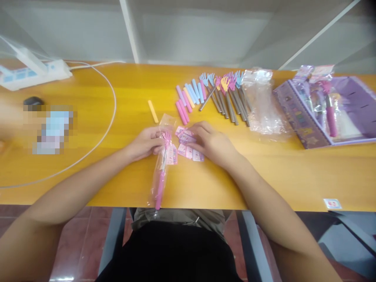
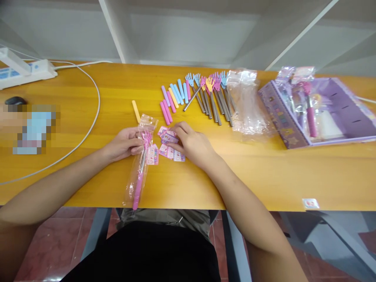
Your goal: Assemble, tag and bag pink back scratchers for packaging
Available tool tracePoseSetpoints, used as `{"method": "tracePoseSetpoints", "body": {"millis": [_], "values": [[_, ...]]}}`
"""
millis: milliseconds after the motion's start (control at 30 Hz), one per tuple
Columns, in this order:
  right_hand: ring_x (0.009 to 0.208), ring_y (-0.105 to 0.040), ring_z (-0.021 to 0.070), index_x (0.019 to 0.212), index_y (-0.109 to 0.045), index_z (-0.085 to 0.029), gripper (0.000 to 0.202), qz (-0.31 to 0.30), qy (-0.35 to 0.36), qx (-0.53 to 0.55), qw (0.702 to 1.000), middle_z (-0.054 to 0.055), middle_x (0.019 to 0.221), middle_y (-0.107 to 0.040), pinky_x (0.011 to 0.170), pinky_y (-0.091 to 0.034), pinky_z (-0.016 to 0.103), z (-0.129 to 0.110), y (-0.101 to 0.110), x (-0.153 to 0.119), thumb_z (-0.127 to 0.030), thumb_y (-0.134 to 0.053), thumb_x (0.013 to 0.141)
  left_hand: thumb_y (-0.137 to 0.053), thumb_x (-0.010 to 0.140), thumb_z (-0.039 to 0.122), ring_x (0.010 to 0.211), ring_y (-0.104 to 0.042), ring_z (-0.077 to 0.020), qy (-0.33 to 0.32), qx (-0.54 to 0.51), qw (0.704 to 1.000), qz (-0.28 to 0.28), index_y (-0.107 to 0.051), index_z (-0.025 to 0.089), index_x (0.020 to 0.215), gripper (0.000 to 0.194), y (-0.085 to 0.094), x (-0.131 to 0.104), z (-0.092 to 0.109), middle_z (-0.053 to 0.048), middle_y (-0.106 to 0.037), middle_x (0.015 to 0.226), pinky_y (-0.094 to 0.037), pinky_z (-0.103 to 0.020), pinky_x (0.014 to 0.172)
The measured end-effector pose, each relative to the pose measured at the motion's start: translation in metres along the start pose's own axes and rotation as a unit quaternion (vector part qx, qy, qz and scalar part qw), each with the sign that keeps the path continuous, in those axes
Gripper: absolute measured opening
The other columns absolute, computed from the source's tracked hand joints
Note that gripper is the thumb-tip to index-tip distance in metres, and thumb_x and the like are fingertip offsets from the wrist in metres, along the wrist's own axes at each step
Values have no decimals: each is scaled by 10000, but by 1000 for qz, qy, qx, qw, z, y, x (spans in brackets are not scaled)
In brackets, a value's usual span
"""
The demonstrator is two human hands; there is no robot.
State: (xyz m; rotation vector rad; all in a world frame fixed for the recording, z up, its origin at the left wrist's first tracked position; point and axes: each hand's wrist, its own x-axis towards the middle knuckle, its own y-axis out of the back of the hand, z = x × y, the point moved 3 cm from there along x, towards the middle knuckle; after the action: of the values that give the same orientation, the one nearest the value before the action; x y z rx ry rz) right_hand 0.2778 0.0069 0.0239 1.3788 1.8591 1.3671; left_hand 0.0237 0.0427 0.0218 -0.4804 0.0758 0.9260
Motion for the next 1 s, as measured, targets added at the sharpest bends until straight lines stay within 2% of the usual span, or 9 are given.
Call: {"method": "tracePoseSetpoints", "body": {"millis": [100, 267, 333, 433, 567, 733, 867, 933, 1000], "values": [[1047, -770, 292, 1386, -682, -195, 404, 4, -18, -9, 1000, 150, 1406, -707, 840, -623, 410, 6, -1, 0, -476, -689, 1096, -809, 769, 115, 438, -388, -44, 15, 3, 1000, -10, -756, 105, 993, 231, 1, 0, -1, 62, -507, 557, -259, -218, 478], [1011, -746, 284, 1315, -718, -193, 325, 19, -21, -22, 999, 153, 1296, -726, 800, -581, 381, 11, -1, 1, -442, -649, 1117, -798, 774, 129, 436, -386, -51, 17, 3, 999, -32, -792, 94, 1027, 255, 2, 1, -2, 54, -510, 550, -266, -228, 480], [1009, -735, 282, 1299, -721, -194, 312, 19, -18, -20, 999, 152, 1276, -724, 805, -573, 378, 12, 0, 1, -437, -638, 1121, -798, 774, 134, 443, -385, -49, 15, 2, 999, -33, -783, 98, 974, 204, 2, 1, -2, 45, -519, 568, -272, -225, 481], [978, -724, 274, 1306, -717, -191, 368, 10, -7, -2, 1000, 149, 1238, -714, 823, -571, 381, 11, 0, 1, -493, -676, 1099, -798, 765, 138, 446, -380, -47, 18, 4, 999, -34, -768, 95, 919, 162, 2, 0, -1, 43, -508, 565, -265, -214, 471], [969, -719, 277, 1355, -705, -189, 520, -14, 19, 12, 1000, 147, 1248, -702, 837, -570, 391, 9, -1, 0, -567, -798, 1010, -805, 751, 141, 457, -398, -57, 27, 6, 999, -38, -801, 78, 1006, 262, 2, 1, -1, 36, -529, 578, -266, -210, 461], [948, -715, 269, 1275, -723, -189, 419, -8, 11, 20, 1000, 123, 1157, -713, 817, -546, 375, 10, -3, 2, -506, -811, 1016, -823, 729, 133, 588, -564, -106, 23, 7, 1000, -19, -825, 81, 1034, 310, 6, 3, -4, -63, -717, 783, -417, -235, 539], [956, -713, 265, 1204, -719, -196, 338, 6, 4, 39, 999, 111, 1103, -719, 824, -536, 366, 12, -2, 2, -466, -810, 1023, -849, 696, 132, 718, -679, -150, 25, -9, 1000, -11, -846, 87, 1055, 362, 7, 4, -6, -90, -781, 883, -517, -248, 640], [940, -715, 258, 1192, -713, -194, 349, 5, -4, 44, 999, 113, 1116, -720, 821, -536, 365, 14, 1, 2, -482, -811, 1021, -863, 684, 127, 768, -710, -159, 26, -19, 999, -10, -853, 87, 1072, 390, 7, 4, -6, -93, -797, 910, -549, -250, 694], [937, -720, 260, 1189, -710, -197, 455, 2, -6, 47, 999, 118, 1145, -725, 813, -537, 364, 16, 4, 0, -550, -876, 954, -870, 684, 124, 786, -719, -160, 29, -25, 999, -12, -856, 87, 1079, 398, 6, 4, -6, -92, -802, 918, -562, -252, 724]]}}
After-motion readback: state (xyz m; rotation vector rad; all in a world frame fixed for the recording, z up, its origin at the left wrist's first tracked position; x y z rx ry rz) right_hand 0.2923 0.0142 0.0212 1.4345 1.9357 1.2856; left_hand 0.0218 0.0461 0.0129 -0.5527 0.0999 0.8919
